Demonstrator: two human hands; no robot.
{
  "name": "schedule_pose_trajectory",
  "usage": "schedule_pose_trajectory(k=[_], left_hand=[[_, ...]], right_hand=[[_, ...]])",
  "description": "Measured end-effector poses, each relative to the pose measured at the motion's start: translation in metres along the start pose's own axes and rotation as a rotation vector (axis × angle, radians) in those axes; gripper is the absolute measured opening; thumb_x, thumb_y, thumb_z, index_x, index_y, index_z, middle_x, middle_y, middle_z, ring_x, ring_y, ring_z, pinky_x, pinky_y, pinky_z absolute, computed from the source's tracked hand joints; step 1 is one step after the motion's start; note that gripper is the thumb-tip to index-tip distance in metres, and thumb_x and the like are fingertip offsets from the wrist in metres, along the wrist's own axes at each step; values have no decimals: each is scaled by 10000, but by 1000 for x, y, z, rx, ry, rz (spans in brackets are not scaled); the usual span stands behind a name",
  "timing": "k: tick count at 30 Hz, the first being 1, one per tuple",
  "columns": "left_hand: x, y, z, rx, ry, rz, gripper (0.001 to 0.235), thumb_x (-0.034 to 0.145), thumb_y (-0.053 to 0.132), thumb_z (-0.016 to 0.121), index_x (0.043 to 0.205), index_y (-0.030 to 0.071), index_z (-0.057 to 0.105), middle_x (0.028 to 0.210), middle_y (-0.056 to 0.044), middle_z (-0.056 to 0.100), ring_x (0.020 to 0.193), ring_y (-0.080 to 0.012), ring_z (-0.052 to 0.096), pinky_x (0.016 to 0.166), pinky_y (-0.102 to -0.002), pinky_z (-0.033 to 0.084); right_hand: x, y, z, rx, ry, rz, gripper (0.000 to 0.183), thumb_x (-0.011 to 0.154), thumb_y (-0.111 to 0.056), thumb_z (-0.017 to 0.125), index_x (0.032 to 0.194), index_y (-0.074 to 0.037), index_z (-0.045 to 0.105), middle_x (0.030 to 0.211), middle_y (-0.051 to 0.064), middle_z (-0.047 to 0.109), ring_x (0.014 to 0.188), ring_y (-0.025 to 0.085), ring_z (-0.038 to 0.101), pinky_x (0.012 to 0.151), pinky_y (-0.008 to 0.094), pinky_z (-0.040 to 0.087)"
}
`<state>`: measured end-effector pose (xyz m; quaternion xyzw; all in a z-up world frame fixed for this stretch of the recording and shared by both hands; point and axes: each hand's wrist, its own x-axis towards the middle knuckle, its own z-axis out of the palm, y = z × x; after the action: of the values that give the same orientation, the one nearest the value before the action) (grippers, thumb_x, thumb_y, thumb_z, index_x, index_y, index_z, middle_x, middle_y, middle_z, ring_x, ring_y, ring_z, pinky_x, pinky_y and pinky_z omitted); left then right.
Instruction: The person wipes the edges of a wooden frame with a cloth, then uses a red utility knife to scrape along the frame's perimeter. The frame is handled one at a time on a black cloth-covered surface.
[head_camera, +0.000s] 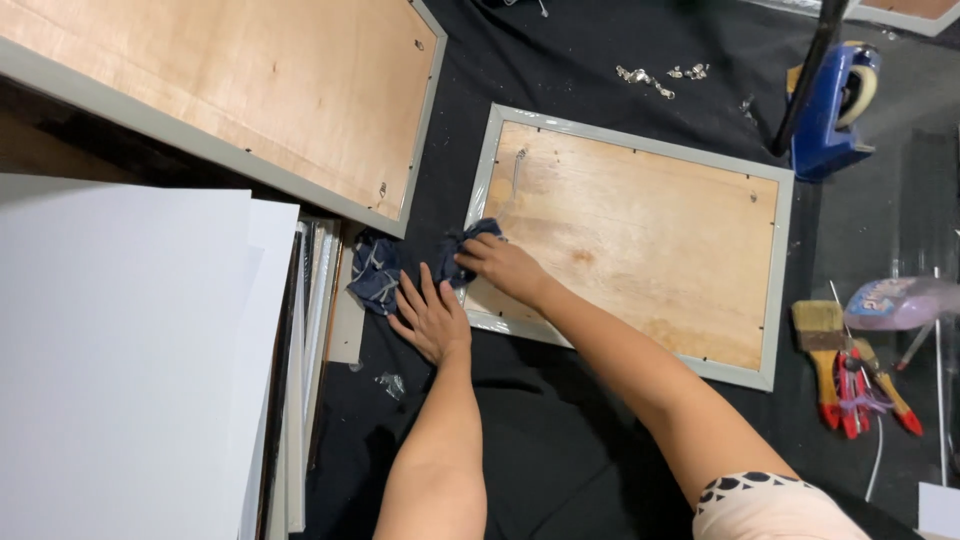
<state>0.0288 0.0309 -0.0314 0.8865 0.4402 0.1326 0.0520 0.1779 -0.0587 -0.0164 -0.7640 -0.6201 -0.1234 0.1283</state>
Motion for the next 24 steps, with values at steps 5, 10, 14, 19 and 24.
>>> schedule_pose_trajectory(k=[5,10,14,19,24], left_hand=[[0,1,-3,-4,3,29,537,1046,548,400,1538,336,444,1620,-41,403,1449,-264,385,1129,-582,248],[5,6,-5,32,35,32,540,1032,551,421,1522,330,469,1597,-49,434,1431,-279,412,1115,-577,261],[10,10,-6,32,87,55,521,1059,537,367,1503,292,485,1582,-74,445,1423,-291,428,1101,-576,270],[9,9,-4,51,117,63,502,1043,515,418,1484,291,504,1566,-75,461,1408,-290,445,1086,-576,290],[6,7,0,44,69,26,480,1060,498,404,1502,325,484,1584,-38,433,1426,-266,405,1109,-568,263]], right_hand=[[23,100,9,-61,-20,141,280,984,-79,599,1227,-141,723,1169,86,636,1126,300,598,1003,350,503],[61,179,21,-244,-47,364,285,977,-135,642,1208,-271,741,1178,-46,648,1176,184,586,984,263,520],[70,219,60,-260,30,620,260,980,-154,677,1199,-271,755,1209,-36,660,1183,205,587,949,315,541],[61,158,31,-194,-10,612,337,957,-109,656,1241,-268,744,1193,3,680,1135,253,611,971,358,530],[24,33,-2,15,-92,156,350,944,-92,620,1279,-152,703,1087,110,647,988,330,615,896,391,530]])
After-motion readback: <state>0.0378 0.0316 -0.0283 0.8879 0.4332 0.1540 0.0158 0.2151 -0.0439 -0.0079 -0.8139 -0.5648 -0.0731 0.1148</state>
